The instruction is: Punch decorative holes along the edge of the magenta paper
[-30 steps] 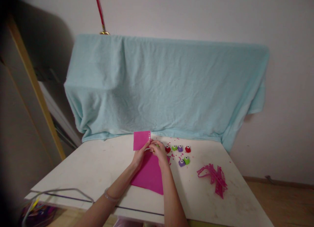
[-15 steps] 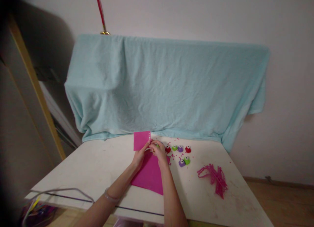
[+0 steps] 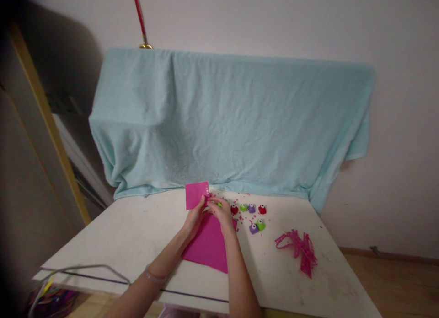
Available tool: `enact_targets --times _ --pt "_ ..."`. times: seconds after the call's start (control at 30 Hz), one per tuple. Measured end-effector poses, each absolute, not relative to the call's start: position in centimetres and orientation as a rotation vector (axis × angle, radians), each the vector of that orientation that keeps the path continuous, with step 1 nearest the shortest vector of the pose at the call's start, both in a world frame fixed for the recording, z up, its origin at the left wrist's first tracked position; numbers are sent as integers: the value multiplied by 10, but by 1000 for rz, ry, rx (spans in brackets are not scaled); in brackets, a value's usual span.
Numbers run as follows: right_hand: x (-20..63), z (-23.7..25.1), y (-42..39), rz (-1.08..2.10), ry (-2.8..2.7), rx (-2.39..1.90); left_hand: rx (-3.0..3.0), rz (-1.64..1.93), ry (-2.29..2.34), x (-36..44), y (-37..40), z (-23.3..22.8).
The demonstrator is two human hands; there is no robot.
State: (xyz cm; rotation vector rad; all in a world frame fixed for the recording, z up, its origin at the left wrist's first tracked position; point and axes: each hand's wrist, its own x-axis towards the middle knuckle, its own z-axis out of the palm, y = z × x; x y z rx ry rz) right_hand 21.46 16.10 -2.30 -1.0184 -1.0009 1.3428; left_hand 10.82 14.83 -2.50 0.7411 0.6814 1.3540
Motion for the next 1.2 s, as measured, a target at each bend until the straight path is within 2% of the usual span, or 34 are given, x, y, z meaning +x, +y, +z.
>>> enact_targets --times 0.7,1.2 --pt "215 -28 163 1266 -1000 -1052 711 1368 711 108 156 -46" --pt "213 -29 160 1288 -1064 -982 684 1398 661 109 156 -44"
